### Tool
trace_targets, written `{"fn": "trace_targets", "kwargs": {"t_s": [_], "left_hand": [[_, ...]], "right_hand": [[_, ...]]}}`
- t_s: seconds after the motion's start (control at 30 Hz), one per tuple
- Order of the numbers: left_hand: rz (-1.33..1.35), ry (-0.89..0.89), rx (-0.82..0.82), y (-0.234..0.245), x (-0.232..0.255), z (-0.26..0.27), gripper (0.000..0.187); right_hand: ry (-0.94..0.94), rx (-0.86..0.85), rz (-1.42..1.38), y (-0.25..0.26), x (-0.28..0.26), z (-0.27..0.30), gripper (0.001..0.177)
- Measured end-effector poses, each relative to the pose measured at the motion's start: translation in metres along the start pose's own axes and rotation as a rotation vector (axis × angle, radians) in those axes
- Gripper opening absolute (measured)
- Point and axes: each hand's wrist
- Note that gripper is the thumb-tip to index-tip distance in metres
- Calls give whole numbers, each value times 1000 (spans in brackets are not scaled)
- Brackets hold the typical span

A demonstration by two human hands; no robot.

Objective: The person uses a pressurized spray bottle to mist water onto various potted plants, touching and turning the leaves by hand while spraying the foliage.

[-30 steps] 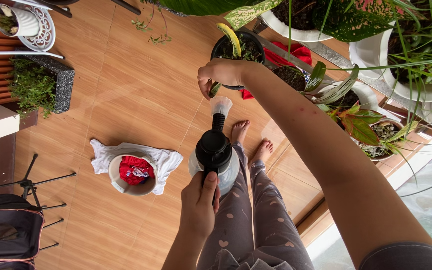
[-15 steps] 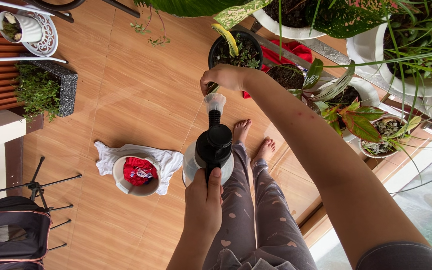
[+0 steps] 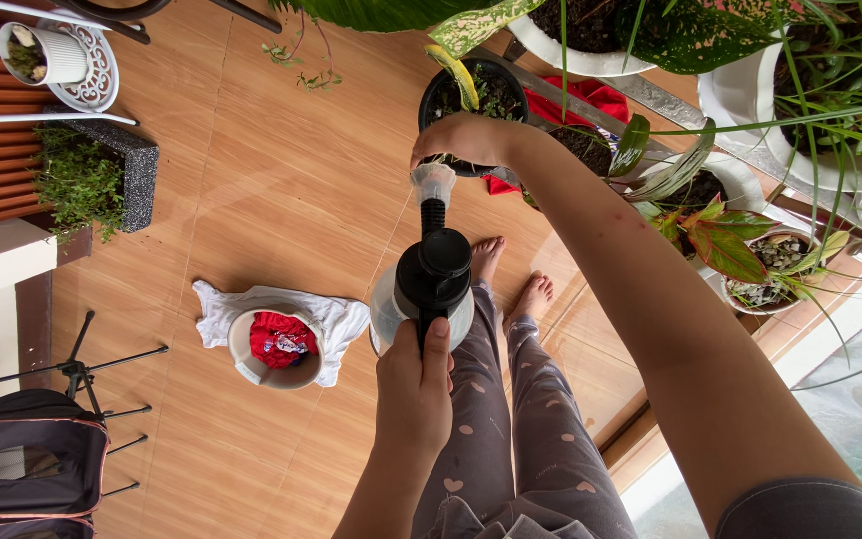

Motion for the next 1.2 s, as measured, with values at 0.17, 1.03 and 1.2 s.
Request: {"fn": "trace_targets", "kwargs": {"t_s": [0.17, 1.03, 1.2], "left_hand": [[-39, 10, -44, 8, 12, 3, 54], [125, 46, -41, -12, 19, -37, 50], [124, -14, -65, -13, 3, -37, 51]], "right_hand": [[-345, 292, -328, 14, -15, 12, 25], [-298, 478, -616, -4, 75, -18, 55], [-348, 599, -702, -6, 31, 15, 52]]}}
Point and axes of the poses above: each hand's wrist, its own z-axis away from the middle knuckle, its own y-axis out of the back of the hand, x = y × z, and after that the axes turned 7 degrees about -y, right-handed
